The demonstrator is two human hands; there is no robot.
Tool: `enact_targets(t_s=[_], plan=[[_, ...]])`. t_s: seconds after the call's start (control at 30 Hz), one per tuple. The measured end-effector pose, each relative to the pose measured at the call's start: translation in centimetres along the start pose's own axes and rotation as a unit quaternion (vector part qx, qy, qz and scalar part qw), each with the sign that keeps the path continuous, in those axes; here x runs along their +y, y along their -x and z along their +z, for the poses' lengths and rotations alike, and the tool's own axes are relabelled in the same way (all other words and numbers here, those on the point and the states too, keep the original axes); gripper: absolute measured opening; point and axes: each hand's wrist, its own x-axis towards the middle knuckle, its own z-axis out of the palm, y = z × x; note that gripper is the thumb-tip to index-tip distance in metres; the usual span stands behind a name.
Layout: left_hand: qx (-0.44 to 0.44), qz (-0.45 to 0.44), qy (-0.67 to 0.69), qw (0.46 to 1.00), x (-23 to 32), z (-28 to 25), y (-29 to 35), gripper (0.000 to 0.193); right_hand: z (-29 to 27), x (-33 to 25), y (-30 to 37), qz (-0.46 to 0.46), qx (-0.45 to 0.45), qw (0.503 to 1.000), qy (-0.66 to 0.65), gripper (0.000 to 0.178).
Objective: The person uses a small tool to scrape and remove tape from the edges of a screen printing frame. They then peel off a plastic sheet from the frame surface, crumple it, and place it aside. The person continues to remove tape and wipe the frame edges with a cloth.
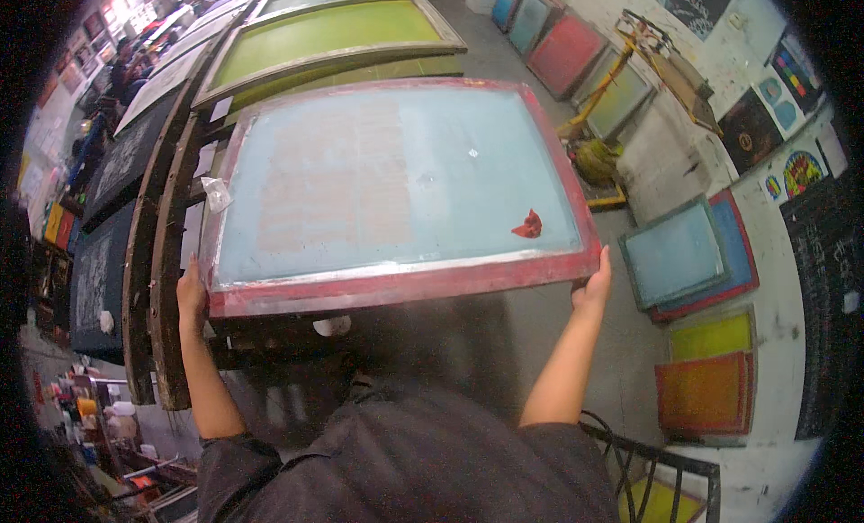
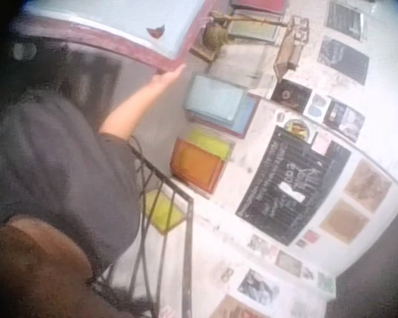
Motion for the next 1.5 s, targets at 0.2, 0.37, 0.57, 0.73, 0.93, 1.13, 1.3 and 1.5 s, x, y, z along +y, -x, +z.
enact_targets(t_s=[0.2,0.37,0.57,0.73,0.93,1.13,1.3,1.5], plan=[[0.056,0.011,0.101,0.993,-0.5,-1.9,8.2,0.064,0.2,-1.6,-1.4,-0.049,-0.067,0.996,0.04,0.047],[0.075,-0.006,0.243,0.967,-1.5,-2.0,13.8,0.054,2.9,-2.8,-4.5,-0.039,-0.148,0.988,0.016,0.044],[0.094,-0.052,0.339,0.935,-1.3,-0.8,17.6,0.053,5.0,-0.9,-10.0,0.002,-0.184,0.982,0.027,0.043],[0.12,-0.068,0.305,0.942,-2.1,-0.4,18.2,0.054,5.5,0.5,-12.1,0.012,-0.209,0.974,0.09,0.049],[0.11,-0.054,0.222,0.967,-3.0,0.2,18.8,0.053,5.8,-0.5,-10.7,0.092,-0.227,0.959,0.144,0.067],[0.003,-0.072,0.248,0.966,-3.9,-1.5,18.8,0.048,5.8,-4.5,-14.2,-0.314,-0.031,0.89,0.331,0.06],[0.055,-0.008,0.21,0.976,-3.9,-2.9,17.3,0.04,18.4,-5.8,1.6,-0.327,-0.189,0.889,0.259,0.05],[0.146,0.093,0.151,0.973,-3.8,-1.7,12.2,0.047,33.7,2.9,14.9,-0.237,-0.545,0.762,0.256,0.037]])
